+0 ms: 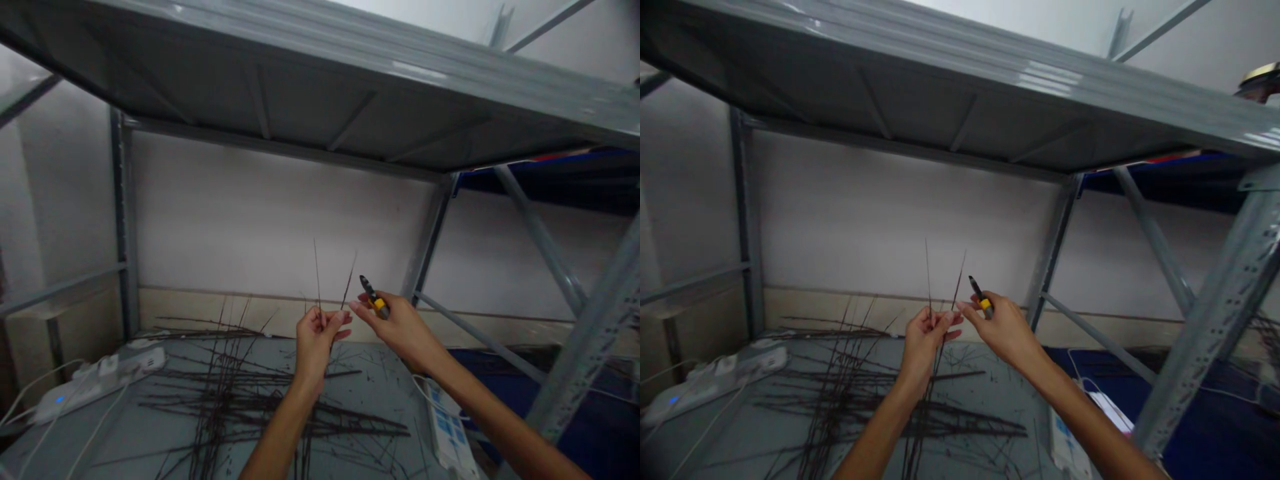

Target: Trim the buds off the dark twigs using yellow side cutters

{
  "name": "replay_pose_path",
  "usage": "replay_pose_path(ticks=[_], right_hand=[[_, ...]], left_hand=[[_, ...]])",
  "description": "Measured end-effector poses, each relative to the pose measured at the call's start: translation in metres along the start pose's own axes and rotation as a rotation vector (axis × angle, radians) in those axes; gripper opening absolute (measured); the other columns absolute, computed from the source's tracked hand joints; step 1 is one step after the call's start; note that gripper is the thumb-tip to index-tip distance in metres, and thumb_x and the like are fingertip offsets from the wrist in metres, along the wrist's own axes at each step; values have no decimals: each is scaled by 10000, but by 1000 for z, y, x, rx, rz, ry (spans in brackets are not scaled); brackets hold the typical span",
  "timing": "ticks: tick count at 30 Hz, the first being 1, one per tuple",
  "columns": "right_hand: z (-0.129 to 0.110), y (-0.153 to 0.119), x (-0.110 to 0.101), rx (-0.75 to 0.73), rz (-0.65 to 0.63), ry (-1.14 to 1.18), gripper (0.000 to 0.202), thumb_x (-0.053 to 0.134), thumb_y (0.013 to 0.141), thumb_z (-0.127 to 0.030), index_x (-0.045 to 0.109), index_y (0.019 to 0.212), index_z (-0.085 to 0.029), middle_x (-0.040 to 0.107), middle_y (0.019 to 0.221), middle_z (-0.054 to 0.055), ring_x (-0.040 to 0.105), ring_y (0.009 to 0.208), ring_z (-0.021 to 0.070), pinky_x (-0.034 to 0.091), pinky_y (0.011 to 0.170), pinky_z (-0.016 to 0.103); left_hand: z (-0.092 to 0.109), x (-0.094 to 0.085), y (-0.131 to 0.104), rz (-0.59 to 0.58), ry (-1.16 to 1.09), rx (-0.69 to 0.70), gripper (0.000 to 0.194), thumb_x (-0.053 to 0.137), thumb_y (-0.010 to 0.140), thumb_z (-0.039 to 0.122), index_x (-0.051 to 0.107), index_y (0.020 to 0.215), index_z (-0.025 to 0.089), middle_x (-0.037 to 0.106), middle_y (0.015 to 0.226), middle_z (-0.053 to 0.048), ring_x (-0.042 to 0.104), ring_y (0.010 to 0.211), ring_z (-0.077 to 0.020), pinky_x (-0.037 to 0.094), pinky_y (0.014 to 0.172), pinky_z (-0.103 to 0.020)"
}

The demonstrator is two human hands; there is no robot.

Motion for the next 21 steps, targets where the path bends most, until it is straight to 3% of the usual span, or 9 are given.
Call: replay_pose_path(ticks=[3,7,9,11,14,18,21], right_hand=[[1,3,16,32,-4,244,436,663,813,-537,700,1020,-155,751,879,99,674,694,220,500,630,329],[-6,7,24,-2,85,304,261,665,797,-425,674,888,-180,714,786,58,649,708,202,491,662,314],[-8,8,25,-9,102,294,226,659,800,-410,663,854,-191,701,769,49,641,713,199,489,676,315],[-8,9,26,-12,103,286,219,656,804,-412,656,844,-197,697,769,49,642,727,205,487,684,319],[-3,8,27,-28,110,257,216,649,815,-413,653,856,-201,704,787,54,658,763,221,486,687,324],[7,7,31,-41,110,184,191,620,855,-393,640,887,-206,718,809,58,670,721,225,489,661,334],[10,3,34,-103,140,38,176,577,906,-376,622,926,-207,716,840,64,670,709,226,493,677,348]], left_hand=[[2,2,-5,-94,-43,3,358,771,829,361,469,735,193,740,986,-114,700,1058,-285,568,905,-435],[5,-5,-11,-118,148,95,202,666,918,381,641,924,181,711,1129,-111,634,1146,-244,507,981,-371],[6,-16,-9,-51,289,171,254,637,931,410,703,1009,178,709,1072,-102,647,1051,-225,524,900,-322],[6,-28,-7,37,376,211,320,622,929,447,740,1020,164,698,878,-72,653,845,-195,533,744,-281],[3,-43,-3,119,347,159,410,676,872,495,758,1035,127,664,687,-35,621,645,-170,521,626,-275],[-1,-50,-5,146,207,42,415,796,760,480,725,959,123,733,728,-84,687,664,-218,574,634,-341],[-2,-53,-9,161,143,-2,357,802,759,464,700,828,129,724,739,-80,670,638,-195,583,617,-336]])
Point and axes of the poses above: each hand's wrist, its own y-axis towards the middle knuckle, its own x-axis out of the palm, z = x × y, the point moved 4 cm from there along y, towards the middle knuckle
